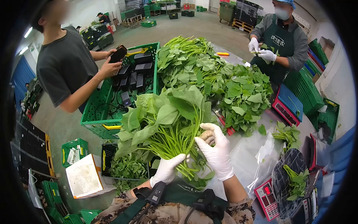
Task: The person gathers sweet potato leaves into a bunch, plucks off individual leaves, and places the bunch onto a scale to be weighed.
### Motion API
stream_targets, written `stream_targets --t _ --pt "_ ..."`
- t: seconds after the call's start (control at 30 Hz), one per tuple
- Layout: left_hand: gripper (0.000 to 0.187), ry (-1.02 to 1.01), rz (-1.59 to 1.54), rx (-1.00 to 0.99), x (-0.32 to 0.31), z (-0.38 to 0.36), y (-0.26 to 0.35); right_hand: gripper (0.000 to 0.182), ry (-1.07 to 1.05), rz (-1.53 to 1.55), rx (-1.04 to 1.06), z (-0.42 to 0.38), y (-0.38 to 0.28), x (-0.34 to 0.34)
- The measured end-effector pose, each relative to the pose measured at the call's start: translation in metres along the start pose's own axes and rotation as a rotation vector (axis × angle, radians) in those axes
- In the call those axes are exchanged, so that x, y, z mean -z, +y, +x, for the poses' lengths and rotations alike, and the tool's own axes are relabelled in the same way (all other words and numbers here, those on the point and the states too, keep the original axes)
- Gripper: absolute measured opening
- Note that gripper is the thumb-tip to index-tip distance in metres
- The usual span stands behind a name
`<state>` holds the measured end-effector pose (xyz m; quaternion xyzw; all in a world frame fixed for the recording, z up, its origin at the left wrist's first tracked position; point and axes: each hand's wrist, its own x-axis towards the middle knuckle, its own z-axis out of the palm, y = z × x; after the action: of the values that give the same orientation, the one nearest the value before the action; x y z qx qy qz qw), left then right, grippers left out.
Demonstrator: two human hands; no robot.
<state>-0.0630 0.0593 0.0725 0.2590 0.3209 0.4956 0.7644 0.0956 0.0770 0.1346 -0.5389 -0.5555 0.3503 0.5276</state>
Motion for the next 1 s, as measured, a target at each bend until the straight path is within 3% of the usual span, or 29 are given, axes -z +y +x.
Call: stream_targets --t 0.13,0.23,0.37,0.47,0.5,0.6,0.63,0.77,0.87,0.9,1.0 --pt "0.025 0.004 0.018 0.013 0.0 0.0 -0.001 0.018 -0.011 -0.051 0.017 -0.001 0.008 0.004" --pt "0.025 0.01 0.017 0.004 -0.002 0.0 0.001 0.01 0.024 -0.192 0.221 -0.005 0.005 0.0" --pt "0.021 0.005 -0.03 -0.043 -0.003 0.0 0.002 0.01 -0.362 -0.248 0.378 -0.007 0.004 0.012" --pt "0.021 0.058 -0.07 -0.02 -0.009 -0.003 0.005 0.01 -0.625 -0.236 0.274 -0.014 0.011 0.013" --pt "0.021 0.046 -0.045 -0.007 -0.007 -0.003 0.005 0.012 -0.644 -0.23 0.028 -0.017 0.003 0.02" --pt "0.021 0.034 -0.007 -0.02 -0.004 -0.002 0.004 0.017 -0.399 -0.215 -0.143 -0.012 0.012 0.03" --pt "0.021 0.031 0.001 -0.03 -0.003 -0.002 0.003 0.018 -0.284 -0.201 -0.07 -0.012 0.01 0.026" --pt "0.022 0.025 0.163 -0.087 -0.001 0.001 -0.009 0.019 -0.184 -0.166 -0.128 -0.021 0.023 0.006" --pt "0.02 0.057 0.157 -0.108 -0.006 -0.001 -0.005 0.019 -0.01 0.277 -0.257 -0.018 0.022 0.004" --pt "0.02 0.035 0.15 -0.088 -0.003 -0.001 -0.003 0.02 -0.017 0.318 -0.216 -0.015 0.027 0.016" --pt "0.018 0.027 0.115 -0.071 -0.002 -0.002 -0.001 0.022 -0.078 0.879 -0.211 -0.014 0.036 0.032"
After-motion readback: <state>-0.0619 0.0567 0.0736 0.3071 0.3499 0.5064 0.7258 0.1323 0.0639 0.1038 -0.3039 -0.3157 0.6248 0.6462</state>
